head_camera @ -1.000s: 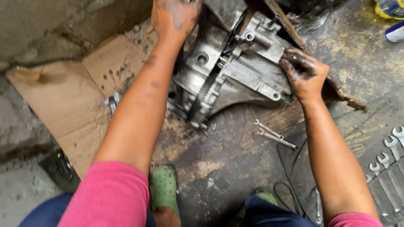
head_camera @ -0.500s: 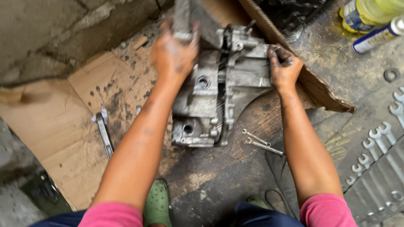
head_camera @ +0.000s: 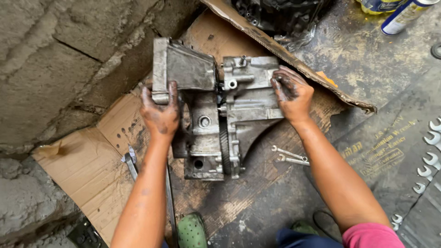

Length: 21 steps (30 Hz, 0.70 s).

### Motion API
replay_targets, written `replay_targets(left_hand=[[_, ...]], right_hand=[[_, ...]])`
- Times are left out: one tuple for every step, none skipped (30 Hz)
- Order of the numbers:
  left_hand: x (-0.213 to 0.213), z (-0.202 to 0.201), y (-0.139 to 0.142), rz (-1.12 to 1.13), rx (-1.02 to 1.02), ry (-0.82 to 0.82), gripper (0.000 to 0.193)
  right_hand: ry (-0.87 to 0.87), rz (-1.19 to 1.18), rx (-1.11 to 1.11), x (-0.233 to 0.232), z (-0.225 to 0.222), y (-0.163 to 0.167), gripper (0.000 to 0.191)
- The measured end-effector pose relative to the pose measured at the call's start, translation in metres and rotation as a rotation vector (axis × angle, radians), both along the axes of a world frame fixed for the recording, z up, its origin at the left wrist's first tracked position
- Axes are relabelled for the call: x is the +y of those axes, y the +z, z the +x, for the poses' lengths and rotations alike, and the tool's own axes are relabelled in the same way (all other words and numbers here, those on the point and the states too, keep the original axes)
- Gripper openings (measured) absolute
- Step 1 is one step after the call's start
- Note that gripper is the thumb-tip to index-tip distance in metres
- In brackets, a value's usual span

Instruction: The person uses a wrench to loosen and remove bolts from a metallic engine casing placed on cardboard. After removing several bolts, the person separates the two halves of the casing, revealing internal gears, and sets the halves aside.

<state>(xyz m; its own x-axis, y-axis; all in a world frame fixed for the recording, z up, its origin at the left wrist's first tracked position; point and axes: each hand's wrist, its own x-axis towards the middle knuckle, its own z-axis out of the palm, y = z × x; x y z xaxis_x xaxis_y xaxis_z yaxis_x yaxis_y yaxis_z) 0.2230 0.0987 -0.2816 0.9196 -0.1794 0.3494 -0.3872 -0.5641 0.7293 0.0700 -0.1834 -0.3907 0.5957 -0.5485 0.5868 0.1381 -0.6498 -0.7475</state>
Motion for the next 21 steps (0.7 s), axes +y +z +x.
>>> replay_targets(left_hand=[[0.000,-0.001,-0.002,0.006,0.027,0.018,0.043],[-0.001,0.000,-0.004,-0.011,0.012,0.000,0.044],[-0.001,-0.001,-0.007,-0.031,-0.003,-0.007,0.046],[-0.002,0.000,-0.008,-0.056,-0.021,-0.023,0.048],[-0.003,0.003,-0.008,0.000,-0.078,-0.002,0.048],[-0.004,0.004,-0.008,0.051,-0.139,0.016,0.049],[-0.004,0.007,-0.006,0.103,-0.195,0.045,0.049],[-0.005,0.009,-0.003,0.062,-0.126,0.045,0.048],[-0.005,0.010,0.000,0.029,-0.051,0.053,0.048],[-0.006,0.012,0.003,0.004,0.028,0.055,0.047],[-0.007,0.012,0.007,0.011,0.050,0.062,0.047],[-0.008,0.012,0.010,0.012,0.065,0.062,0.047],[-0.010,0.012,0.013,0.003,0.070,0.063,0.047],[-0.012,0.012,0.014,0.020,0.042,0.048,0.047],[-0.014,0.013,0.016,0.043,0.014,0.038,0.047],[-0.016,0.013,0.016,0.065,-0.012,0.036,0.046],[-0.017,0.014,0.016,0.063,-0.009,0.049,0.047],[-0.018,0.014,0.016,0.058,-0.015,0.054,0.047],[-0.019,0.014,0.015,0.053,-0.016,0.058,0.048],[-0.020,0.014,0.015,0.070,-0.003,0.048,0.048],[-0.019,0.013,0.015,0.100,0.027,0.041,0.048]], right_hand=[[-0.016,0.012,0.007,0.001,0.001,0.001,0.015],[-0.020,0.011,0.013,0.002,0.001,0.003,0.014],[-0.014,0.007,0.020,0.002,0.001,0.005,0.014],[-0.017,-0.002,0.024,0.000,0.001,0.009,0.013],[0.041,0.001,0.053,-0.003,0.002,0.015,0.015],[0.094,-0.002,0.079,-0.008,0.004,0.022,0.016],[0.156,-0.003,0.110,-0.014,0.007,0.030,0.018],[0.130,-0.044,0.170,-0.020,0.012,0.038,0.016],[0.113,-0.080,0.233,-0.024,0.019,0.045,0.015],[0.093,-0.106,0.302,-0.024,0.028,0.051,0.015],[0.112,-0.077,0.237,-0.021,0.042,0.053,0.013],[0.124,-0.055,0.164,-0.015,0.059,0.053,0.012],[0.111,-0.054,0.084,-0.007,0.079,0.051,0.017],[0.097,-0.056,0.006,0.001,0.100,0.047,0.022],[0.135,0.138,0.003,0.008,0.120,0.042,0.027],[0.182,0.332,0.002,0.012,0.136,0.037,0.034],[0.207,0.392,0.037,0.012,0.146,0.033,0.037],[0.227,0.447,0.061,0.011,0.152,0.031,0.039],[0.246,0.502,0.090,0.009,0.154,0.029,0.042],[0.282,0.587,0.085,0.008,0.153,0.028,0.045],[0.316,0.686,0.095,0.007,0.151,0.028,0.047]])
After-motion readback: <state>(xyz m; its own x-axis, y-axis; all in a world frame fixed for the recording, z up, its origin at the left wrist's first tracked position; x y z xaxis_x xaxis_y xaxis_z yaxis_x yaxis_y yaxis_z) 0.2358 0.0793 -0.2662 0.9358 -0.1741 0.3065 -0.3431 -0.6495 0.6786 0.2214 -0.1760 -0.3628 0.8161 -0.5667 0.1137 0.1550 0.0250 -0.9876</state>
